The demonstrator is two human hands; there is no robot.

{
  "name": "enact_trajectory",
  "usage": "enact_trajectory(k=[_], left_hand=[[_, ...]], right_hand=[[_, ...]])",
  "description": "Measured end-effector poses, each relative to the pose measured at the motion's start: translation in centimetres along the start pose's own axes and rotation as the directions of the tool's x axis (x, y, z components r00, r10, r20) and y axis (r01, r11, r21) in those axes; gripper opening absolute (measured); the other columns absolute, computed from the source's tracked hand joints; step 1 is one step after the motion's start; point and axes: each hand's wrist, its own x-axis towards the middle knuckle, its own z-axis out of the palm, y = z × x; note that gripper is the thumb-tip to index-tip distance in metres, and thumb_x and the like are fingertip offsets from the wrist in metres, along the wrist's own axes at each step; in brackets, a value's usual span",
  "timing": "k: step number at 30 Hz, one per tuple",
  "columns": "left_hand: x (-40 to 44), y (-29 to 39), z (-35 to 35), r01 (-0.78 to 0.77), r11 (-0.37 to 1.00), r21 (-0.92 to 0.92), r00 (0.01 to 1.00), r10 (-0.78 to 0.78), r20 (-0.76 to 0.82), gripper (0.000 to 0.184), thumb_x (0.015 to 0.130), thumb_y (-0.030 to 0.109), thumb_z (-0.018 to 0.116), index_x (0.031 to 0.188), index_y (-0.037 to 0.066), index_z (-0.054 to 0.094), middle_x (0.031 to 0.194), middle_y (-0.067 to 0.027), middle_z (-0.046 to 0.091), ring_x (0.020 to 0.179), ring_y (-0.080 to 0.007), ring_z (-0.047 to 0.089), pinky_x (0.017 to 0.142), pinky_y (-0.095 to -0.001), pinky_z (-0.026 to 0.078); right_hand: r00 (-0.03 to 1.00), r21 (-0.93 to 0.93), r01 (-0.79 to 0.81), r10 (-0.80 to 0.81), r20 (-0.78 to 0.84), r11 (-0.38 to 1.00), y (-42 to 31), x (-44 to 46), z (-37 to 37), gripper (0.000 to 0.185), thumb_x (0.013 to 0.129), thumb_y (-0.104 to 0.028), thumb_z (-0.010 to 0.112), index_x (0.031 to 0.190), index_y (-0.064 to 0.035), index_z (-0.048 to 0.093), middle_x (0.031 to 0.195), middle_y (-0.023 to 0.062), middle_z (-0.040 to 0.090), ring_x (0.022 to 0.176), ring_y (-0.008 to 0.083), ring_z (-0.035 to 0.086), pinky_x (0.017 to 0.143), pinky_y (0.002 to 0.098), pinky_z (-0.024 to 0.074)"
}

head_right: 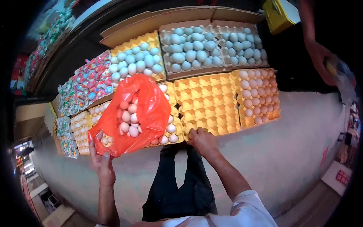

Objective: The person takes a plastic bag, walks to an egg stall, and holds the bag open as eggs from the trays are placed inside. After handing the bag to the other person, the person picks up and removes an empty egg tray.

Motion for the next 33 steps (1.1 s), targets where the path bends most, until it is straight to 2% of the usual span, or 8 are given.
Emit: enact_trajectory(k=[7,10,12,16,19,22,31,33], left_hand=[[-0.3,0.1,-1.0,0.012,1.0,-0.017,0.999,-0.011,0.043,0.067,0.092,0.004,0.051,0.151,-0.003,0.02,0.155,-0.0204,0.033,0.142,-0.0314,0.036,0.116,-0.0459,0.033],[-0.3,0.8,-1.4,0.009,0.995,-0.097,0.996,-0.001,0.087,0.071,0.091,-0.01,0.044,0.155,0.001,0.016,0.156,-0.02,0.033,0.141,-0.0279,0.039,0.112,-0.0406,0.038],[-0.2,1.0,-2.0,0.029,0.996,-0.089,0.985,-0.013,0.173,0.071,0.092,-0.01,0.045,0.155,0.002,0.015,0.157,-0.0181,0.031,0.139,-0.0269,0.041,0.109,-0.0393,0.042],[-0.2,1.1,-2.2,0.047,0.986,-0.16,0.974,-0.01,0.226,0.066,0.095,-0.005,0.047,0.153,0.001,0.017,0.156,-0.0166,0.032,0.136,-0.0258,0.045,0.105,-0.0392,0.046],[0.0,0.9,-2.2,0.062,0.976,-0.207,0.974,-0.014,0.226,0.062,0.096,-0.002,0.049,0.151,0.0,0.021,0.154,-0.015,0.035,0.132,-0.0238,0.048,0.105,-0.0358,0.045],[0.5,1.2,-2.9,0.067,0.974,-0.216,0.971,-0.014,0.239,0.063,0.095,0.001,0.051,0.151,0.0,0.023,0.151,-0.0144,0.038,0.125,-0.0223,0.052,0.102,-0.0328,0.045],[1.3,0.6,-4.9,0.038,0.972,-0.233,0.966,0.024,0.259,0.062,0.095,0.002,0.049,0.151,-0.003,0.022,0.154,-0.0183,0.034,0.13,-0.0237,0.049,0.105,-0.0373,0.044],[1.4,0.4,-4.9,0.029,0.978,-0.206,0.979,0.014,0.204,0.052,0.095,0.001,0.05,0.145,-0.003,0.034,0.148,-0.0151,0.043,0.107,-0.0186,0.059,0.089,-0.0305,0.05]], right_hand=[[0.997,-0.245,0.058,-0.069,-0.036,0.968,1.2,0.3,1.4,0.036,0.081,-0.039,0.073,0.1,-0.0117,0.06,0.088,0.0117,0.061,0.081,0.0323,0.068,0.067,0.0464,0.0539],[1.0,-0.058,0.011,-0.011,-0.013,0.998,-0.9,-0.2,-1.5,0.036,0.085,-0.029,0.074,0.109,-0.0066,0.06,0.09,0.0122,0.064,0.08,0.0282,0.069,0.069,0.0407,0.0553],[0.981,0.678,-0.086,0.182,-0.071,0.73,-2.1,-0.4,-2.7,0.041,0.088,-0.016,0.074,0.122,0.0004,0.058,0.101,0.0124,0.067,0.089,0.021,0.068,0.076,0.0329,0.0558],[0.99,0.887,0.134,-0.03,-0.135,0.441,-12.2,2.9,-6.3,0.041,0.09,-0.008,0.072,0.127,0.0026,0.056,0.115,0.0119,0.063,0.1,0.0164,0.064,0.085,0.0319,0.0543],[0.9,0.47,0.433,-0.396,-0.181,0.769,-18.6,7.4,-5.4,0.045,0.089,-0.014,0.073,0.129,-0.005,0.055,0.109,0.0144,0.061,0.103,0.0283,0.065,0.087,0.0375,0.0533],[0.919,0.377,0.331,-0.386,0.077,0.865,-21.0,11.2,-1.6,0.041,0.089,-0.016,0.072,0.127,-0.0085,0.055,0.113,0.017,0.056,0.101,0.0351,0.063,0.086,0.0424,0.052],[0.924,0.338,0.368,-0.38,-0.032,0.866,-19.2,12.4,2.9,0.04,0.089,-0.021,0.07,0.124,-0.0111,0.054,0.123,0.0178,0.051,0.115,0.0389,0.055,0.09,0.0464,0.051],[0.929,0.196,0.369,-0.358,-0.089,0.909,-18.5,11.1,1.5,0.039,0.087,-0.018,0.068,0.123,-0.0114,0.054,0.122,0.0174,0.051,0.114,0.038,0.055,0.088,0.0464,0.0522]])
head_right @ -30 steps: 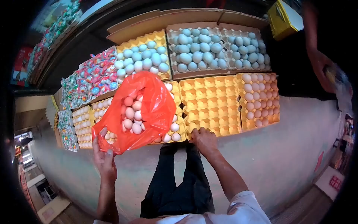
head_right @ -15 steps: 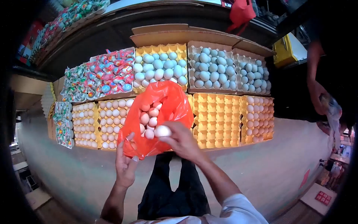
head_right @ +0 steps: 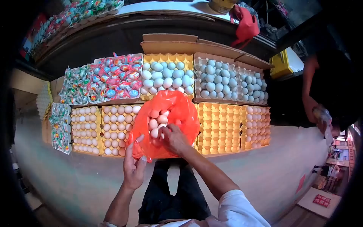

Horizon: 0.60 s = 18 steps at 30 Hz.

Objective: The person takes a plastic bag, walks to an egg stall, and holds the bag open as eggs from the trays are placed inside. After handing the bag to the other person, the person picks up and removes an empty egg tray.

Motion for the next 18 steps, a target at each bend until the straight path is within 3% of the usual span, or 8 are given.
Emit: enact_trajectory(k=[2,4,7,9,11,13,15,18], left_hand=[[-0.1,-0.2,0.0,-0.031,0.999,0.033,0.999,0.031,-0.013,0.05,0.096,0.001,0.049,0.143,-0.004,0.036,0.145,-0.0155,0.047,0.106,-0.019,0.06,0.087,-0.0303,0.051],[0.1,-0.4,0.0,-0.062,0.996,0.071,0.998,0.063,-0.02,0.047,0.096,0.001,0.048,0.142,-0.004,0.038,0.142,-0.0159,0.051,0.104,-0.0195,0.061,0.085,-0.0301,0.052],[0.3,-0.6,-0.4,-0.113,0.959,0.261,0.992,0.123,-0.024,0.039,0.095,-0.001,0.048,0.134,-0.006,0.047,0.132,-0.0196,0.06,0.104,-0.0247,0.065,0.082,-0.0329,0.053],[0.5,0.0,-0.7,-0.199,0.861,0.469,0.973,0.23,-0.009,0.032,0.092,-0.004,0.049,0.123,-0.006,0.057,0.117,-0.0234,0.066,0.103,-0.0344,0.066,0.083,-0.0379,0.053],[1.1,1.0,-0.6,-0.227,0.817,0.53,0.965,0.263,0.008,0.03,0.09,-0.005,0.049,0.117,-0.005,0.06,0.112,-0.0248,0.066,0.103,-0.0379,0.065,0.084,-0.0398,0.053],[1.7,2.0,-0.4,-0.252,0.769,0.588,0.956,0.294,0.025,0.028,0.088,-0.005,0.049,0.112,-0.005,0.063,0.108,-0.0261,0.066,0.103,-0.0414,0.064,0.084,-0.0417,0.053],[2.4,2.7,-0.2,-0.273,0.614,0.741,0.955,0.264,0.133,0.024,0.09,-0.005,0.047,0.105,-0.005,0.065,0.104,-0.0215,0.069,0.091,-0.0352,0.068,0.08,-0.0391,0.053],[3.4,2.9,0.4,-0.279,0.638,0.717,0.958,0.237,0.162,0.024,0.09,-0.004,0.049,0.106,-0.005,0.066,0.101,-0.0209,0.069,0.09,-0.0347,0.067,0.077,-0.0397,0.053]], right_hand=[[0.998,-0.144,-0.008,-0.001,-0.062,0.99,-0.2,-0.6,-1.4,0.039,0.085,-0.016,0.067,0.122,-0.0117,0.054,0.12,0.017,0.052,0.112,0.037,0.056,0.086,0.0464,0.0534],[0.977,-0.407,-0.205,0.16,-0.144,0.89,0.2,-0.8,-2.3,0.045,0.08,-0.016,0.073,0.12,-0.0093,0.052,0.127,0.0177,0.048,0.115,0.0361,0.053,0.089,0.0458,0.0522],[0.93,-0.55,-0.363,0.323,-0.172,0.752,0.9,-1.1,-3.4,0.044,0.078,-0.013,0.07,0.117,-0.008,0.05,0.13,0.0199,0.044,0.114,0.0358,0.055,0.085,0.0464,0.0535],[0.92,-0.548,-0.38,0.243,-0.307,0.745,2.3,-1.6,-3.9,0.03,0.08,-0.012,0.065,0.107,-0.0057,0.056,0.116,0.0205,0.056,0.099,0.0365,0.064,0.08,0.0463,0.0553],[0.826,-0.426,-0.532,0.56,-0.071,0.731,2.6,-1.7,-6.0,0.018,0.086,-0.015,0.061,0.099,-0.0036,0.064,0.1,0.0176,0.068,0.094,0.0355,0.069,0.082,0.0454,0.0557],[0.85,-0.272,-0.523,0.52,-0.09,0.808,2.2,-2.1,-8.7,0.024,0.088,-0.022,0.062,0.096,-0.0001,0.071,0.086,0.02,0.071,0.086,0.0339,0.072,0.081,0.0434,0.0554],[0.864,0.285,-0.492,0.501,0.045,0.823,2.2,-2.1,-10.6,0.038,0.091,-0.028,0.069,0.105,0.0073,0.068,0.086,0.0153,0.072,0.075,0.0232,0.07,0.07,0.0369,0.0551],[0.839,0.395,-0.54,0.513,0.182,0.743,-7.3,-2.8,-17.3,0.046,0.093,-0.03,0.07,0.119,0.0068,0.063,0.095,0.0112,0.071,0.08,0.0152,0.067,0.07,0.0317,0.0536]])
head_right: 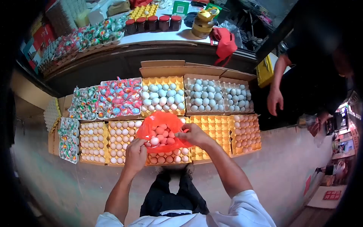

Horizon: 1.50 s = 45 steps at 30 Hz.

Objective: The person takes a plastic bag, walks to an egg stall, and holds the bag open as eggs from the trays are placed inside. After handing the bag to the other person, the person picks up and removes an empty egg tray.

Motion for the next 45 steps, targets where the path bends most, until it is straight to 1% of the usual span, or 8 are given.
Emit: enact_trajectory(k=[4,9,16,19,25,28,34,45], left_hand=[[2.0,2.9,-0.9,0.277,0.858,-0.432,0.959,-0.278,0.062,0.024,0.096,0.009,0.054,0.112,-0.006,0.065,0.099,-0.0092,0.07,0.097,-0.0153,0.064,0.084,-0.0316,0.051],[4.7,5.8,-2.7,0.019,0.83,-0.557,0.996,-0.067,-0.066,0.036,0.096,0.018,0.059,0.122,-0.006,0.059,0.117,-0.0141,0.061,0.098,-0.0212,0.062,0.085,-0.0326,0.05],[3.9,7.2,-4.8,-0.139,0.958,0.249,0.99,0.126,0.068,0.066,0.094,0.062,0.049,0.118,0.002,0.062,0.131,-0.0164,0.053,0.11,-0.0378,0.054,0.097,-0.0494,0.042],[3.8,8.8,-6.0,-0.335,0.719,0.609,0.923,0.381,0.058,0.055,0.086,0.056,0.064,0.106,0.005,0.07,0.142,-0.012,0.048,0.105,-0.0345,0.058,0.104,-0.0544,0.037],[2.0,7.9,-9.0,-0.42,0.771,0.478,0.783,0.574,-0.238,0.021,0.082,0.026,0.073,0.091,0.008,0.069,0.106,-0.0081,0.069,0.099,-0.0286,0.062,0.101,-0.0516,0.041],[-0.3,2.2,-7.1,-0.073,0.991,-0.109,0.923,0.026,-0.383,0.013,0.093,0.012,0.06,0.09,0.002,0.066,0.096,-0.0088,0.068,0.092,-0.0214,0.064,0.086,-0.0349,0.049],[-8.1,-6.4,-3.7,0.429,0.706,-0.563,0.854,-0.521,-0.003,0.018,0.1,0.015,0.055,0.105,0.002,0.065,0.092,-0.0062,0.069,0.076,-0.0117,0.062,0.067,-0.026,0.049],[-21.5,-25.3,6.5,0.912,0.25,-0.326,0.392,-0.764,0.512,0.014,0.095,0.022,0.059,0.102,0.01,0.056,0.076,-0.0072,0.061,0.057,-0.016,0.059,0.046,-0.0278,0.046]], right_hand=[[0.968,0.417,0.079,-0.169,0.186,0.906,-6.7,-4.0,-0.7,0.051,0.092,-0.021,0.071,0.132,0.0059,0.054,0.107,0.0099,0.068,0.094,0.0163,0.066,0.08,0.0295,0.0531],[0.869,0.509,0.343,-0.473,0.148,0.789,-7.4,-2.1,3.7,0.049,0.089,-0.004,0.069,0.133,0.0039,0.051,0.114,0.0095,0.065,0.107,0.0161,0.061,0.092,0.0284,0.05],[0.903,0.707,0.264,-0.425,0.058,0.656,-5.7,-1.8,8.5,0.055,0.092,-0.004,0.062,0.143,0.0003,0.041,0.125,0.0094,0.058,0.108,0.0171,0.059,0.087,0.0273,0.0521],[0.861,0.694,0.175,-0.45,0.235,0.698,-5.0,-0.3,8.9,0.028,0.091,-0.008,0.064,0.117,-0.0015,0.057,0.1,0.0043,0.061,0.088,0.0112,0.058,0.078,0.0256,0.0498],[0.969,0.846,0.174,-0.239,-0.056,0.504,-7.7,-2.1,6.0,0.007,0.093,-0.011,0.061,0.094,-0.0034,0.061,0.082,0.0052,0.062,0.077,0.0135,0.06,0.072,0.0286,0.0483],[0.96,0.815,0.196,-0.278,-0.044,0.545,-8.7,-3.2,4.3,0.006,0.092,-0.007,0.061,0.095,-0.0009,0.062,0.085,0.0048,0.063,0.081,0.0156,0.062,0.083,0.0306,0.0491],[0.9,0.857,0.307,-0.42,-0.12,0.413,-12.4,-8.2,0.3,0.008,0.091,-0.009,0.061,0.095,-0.0023,0.061,0.082,0.0023,0.059,0.079,0.013,0.056,0.076,0.0288,0.0448],[0.798,0.746,0.543,-0.514,-0.314,0.386,-11.7,-14.0,-9.4,0.011,0.091,-0.015,0.059,0.088,-0.0047,0.062,0.077,0.0006,0.06,0.066,0.0086,0.055,0.064,0.0256,0.0451]])
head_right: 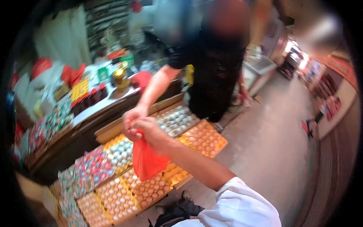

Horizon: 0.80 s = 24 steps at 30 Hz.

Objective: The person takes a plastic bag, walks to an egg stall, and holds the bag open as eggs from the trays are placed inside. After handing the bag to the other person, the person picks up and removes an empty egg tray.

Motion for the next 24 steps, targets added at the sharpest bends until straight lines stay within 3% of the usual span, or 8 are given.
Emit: enact_trajectory(k=[6,8,13,17,20,21,23,24], left_hand=[[-0.8,7.8,8.5,-0.004,0.977,0.212,0.997,-0.011,0.073,0.015,0.094,0.023,0.059,0.102,0.01,0.056,0.076,-0.007,0.061,0.057,-0.0159,0.059,0.046,-0.028,0.046],[-1.0,9.3,10.8,-0.028,0.967,0.252,0.996,0.005,0.092,0.015,0.094,0.023,0.059,0.102,0.01,0.056,0.076,-0.0069,0.061,0.057,-0.0159,0.059,0.046,-0.0281,0.046],[-1.3,11.4,15.3,-0.079,0.945,0.317,0.99,0.038,0.134,0.016,0.094,0.024,0.06,0.102,0.011,0.056,0.076,-0.0067,0.06,0.057,-0.0158,0.059,0.046,-0.0283,0.046],[-1.6,11.9,17.8,-0.093,0.931,0.352,0.988,0.043,0.148,0.016,0.094,0.024,0.06,0.102,0.011,0.056,0.076,-0.0066,0.06,0.058,-0.0158,0.059,0.046,-0.0284,0.046],[-1.7,11.6,18.9,-0.088,0.927,0.365,0.989,0.037,0.145,0.016,0.094,0.024,0.06,0.102,0.011,0.056,0.076,-0.0065,0.06,0.058,-0.0157,0.059,0.046,-0.0285,0.046],[-1.7,11.5,19.2,-0.087,0.925,0.37,0.989,0.035,0.145,0.016,0.094,0.025,0.06,0.102,0.011,0.055,0.076,-0.0064,0.06,0.058,-0.0157,0.059,0.046,-0.0285,0.046],[-1.8,11.3,19.5,-0.082,0.921,0.38,0.989,0.029,0.145,0.017,0.094,0.025,0.06,0.102,0.011,0.055,0.076,-0.0064,0.06,0.058,-0.0157,0.059,0.046,-0.0286,0.046],[-1.9,11.2,19.6,-0.082,0.921,0.381,0.989,0.029,0.143,0.017,0.094,0.025,0.06,0.102,0.011,0.055,0.076,-0.0063,0.06,0.058,-0.0157,0.059,0.045,-0.0286,0.046]], right_hand=[[0.967,-0.026,0.124,-0.127,-0.221,0.992,-6.4,-3.1,-6.0,0.014,0.089,-0.017,0.06,0.08,-0.0063,0.061,0.074,-0.0004,0.056,0.065,0.0087,0.053,0.062,0.0244,0.0437],[0.853,-0.167,0.171,-0.231,-0.468,0.971,-8.7,-4.4,-8.5,0.012,0.087,-0.015,0.061,0.079,-0.0066,0.06,0.074,-0.0002,0.056,0.066,0.0087,0.054,0.062,0.0239,0.0434],[0.727,-0.364,0.298,-0.457,-0.513,0.882,-14.0,-8.9,-14.6,0.009,0.084,-0.011,0.063,0.077,-0.0061,0.062,0.075,0.0016,0.06,0.069,0.0085,0.055,0.065,0.0231,0.0441],[0.538,-0.535,0.366,-0.642,-0.546,0.762,-17.9,-12.0,-18.6,0.007,0.078,-0.008,0.064,0.078,-0.0012,0.063,0.076,0.005,0.062,0.069,0.0115,0.058,0.062,0.0258,0.0462],[0.385,-0.673,0.272,-0.718,-0.579,0.688,-20.5,-15.9,-20.1,0.013,0.079,-0.009,0.066,0.086,0.0012,0.063,0.077,0.0047,0.062,0.071,0.0104,0.059,0.063,0.0246,0.0478],[0.384,-0.674,0.269,-0.719,-0.58,0.688,-21.1,-17.1,-21.6,0.013,0.079,-0.009,0.066,0.086,0.0012,0.063,0.077,0.0047,0.062,0.071,0.0104,0.059,0.063,0.0246,0.0478],[0.248,-0.768,0.217,-0.794,-0.554,0.603,-21.6,-19.3,-25.9,0.017,0.078,-0.01,0.069,0.088,0.0026,0.062,0.081,0.0056,0.062,0.072,0.0107,0.061,0.063,0.0255,0.0484],[0.248,-0.767,0.211,-0.793,-0.557,0.605,-22.0,-20.6,-28.0,0.017,0.078,-0.01,0.069,0.088,0.0026,0.062,0.081,0.0056,0.062,0.072,0.0107,0.061,0.063,0.0255,0.0484]])
